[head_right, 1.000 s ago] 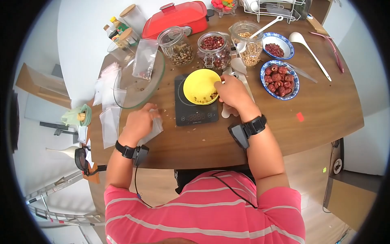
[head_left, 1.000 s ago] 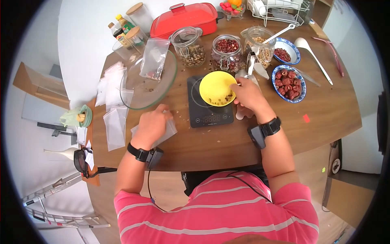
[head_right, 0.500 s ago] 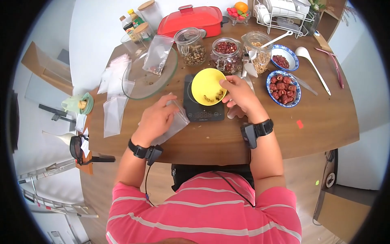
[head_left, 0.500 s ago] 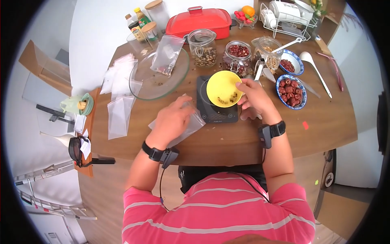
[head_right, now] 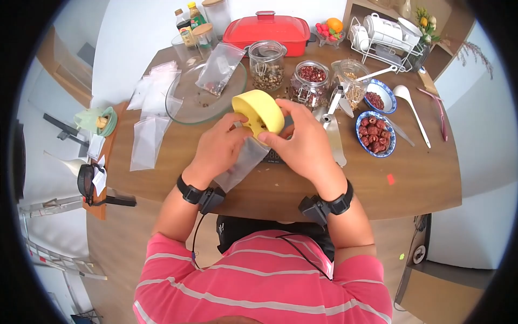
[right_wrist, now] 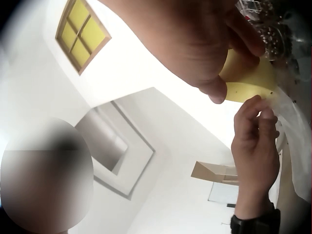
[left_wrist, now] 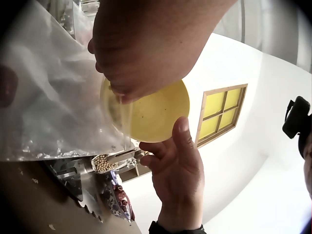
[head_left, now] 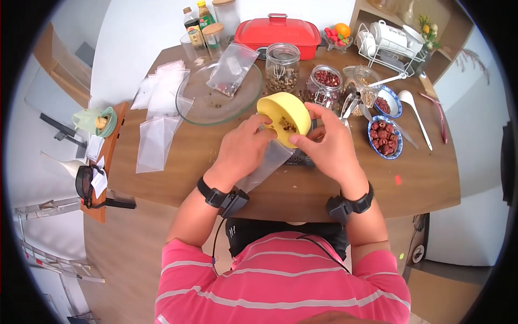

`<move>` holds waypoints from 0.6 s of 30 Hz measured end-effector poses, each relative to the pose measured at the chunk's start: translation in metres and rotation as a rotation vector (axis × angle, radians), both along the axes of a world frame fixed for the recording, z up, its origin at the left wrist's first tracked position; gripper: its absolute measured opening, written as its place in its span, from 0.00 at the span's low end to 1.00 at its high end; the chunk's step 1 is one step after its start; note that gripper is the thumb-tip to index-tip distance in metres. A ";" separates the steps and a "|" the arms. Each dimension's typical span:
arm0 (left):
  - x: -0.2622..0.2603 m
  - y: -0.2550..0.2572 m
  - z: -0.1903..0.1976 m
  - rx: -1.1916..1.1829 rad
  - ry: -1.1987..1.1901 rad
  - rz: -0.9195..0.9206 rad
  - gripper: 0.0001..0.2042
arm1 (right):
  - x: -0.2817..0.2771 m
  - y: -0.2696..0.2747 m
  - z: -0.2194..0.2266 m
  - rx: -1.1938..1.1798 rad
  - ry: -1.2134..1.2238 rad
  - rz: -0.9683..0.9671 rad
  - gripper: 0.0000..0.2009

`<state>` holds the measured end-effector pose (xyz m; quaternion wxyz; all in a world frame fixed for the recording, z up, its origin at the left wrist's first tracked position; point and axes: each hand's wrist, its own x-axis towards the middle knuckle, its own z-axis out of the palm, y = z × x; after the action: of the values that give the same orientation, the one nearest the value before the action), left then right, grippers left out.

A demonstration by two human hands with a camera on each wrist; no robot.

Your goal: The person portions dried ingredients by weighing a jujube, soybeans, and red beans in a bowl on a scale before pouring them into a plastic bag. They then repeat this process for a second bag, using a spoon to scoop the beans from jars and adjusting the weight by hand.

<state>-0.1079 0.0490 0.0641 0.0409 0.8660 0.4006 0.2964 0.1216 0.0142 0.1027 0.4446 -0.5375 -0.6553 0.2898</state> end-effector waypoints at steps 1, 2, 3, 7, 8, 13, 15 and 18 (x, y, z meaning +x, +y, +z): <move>-0.001 0.000 0.002 0.000 -0.030 -0.004 0.12 | -0.004 -0.004 0.008 0.112 -0.167 0.003 0.34; -0.002 0.000 0.004 0.004 -0.045 0.004 0.12 | -0.007 -0.007 0.014 0.137 -0.221 0.026 0.35; -0.002 -0.001 0.007 0.012 -0.065 0.016 0.12 | -0.010 -0.009 0.016 0.143 -0.236 0.037 0.35; -0.008 0.000 0.005 0.120 -0.088 0.037 0.13 | -0.024 -0.013 0.019 0.346 -0.352 0.089 0.35; -0.009 0.000 0.004 0.118 -0.091 0.049 0.13 | -0.026 -0.013 0.018 0.401 -0.400 0.081 0.36; -0.020 -0.004 0.014 0.110 -0.126 -0.019 0.10 | -0.028 -0.009 0.019 0.424 -0.378 0.060 0.34; -0.030 -0.003 0.018 0.112 -0.061 -0.028 0.07 | -0.021 0.000 0.007 0.102 0.041 -0.070 0.30; -0.044 0.004 0.018 0.148 0.053 -0.045 0.04 | 0.014 0.029 -0.032 -0.175 0.296 -0.077 0.25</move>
<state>-0.1520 0.0530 0.0818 -0.0270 0.8829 0.3592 0.3013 0.1359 0.0434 0.0709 0.4984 -0.5505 -0.5338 0.4045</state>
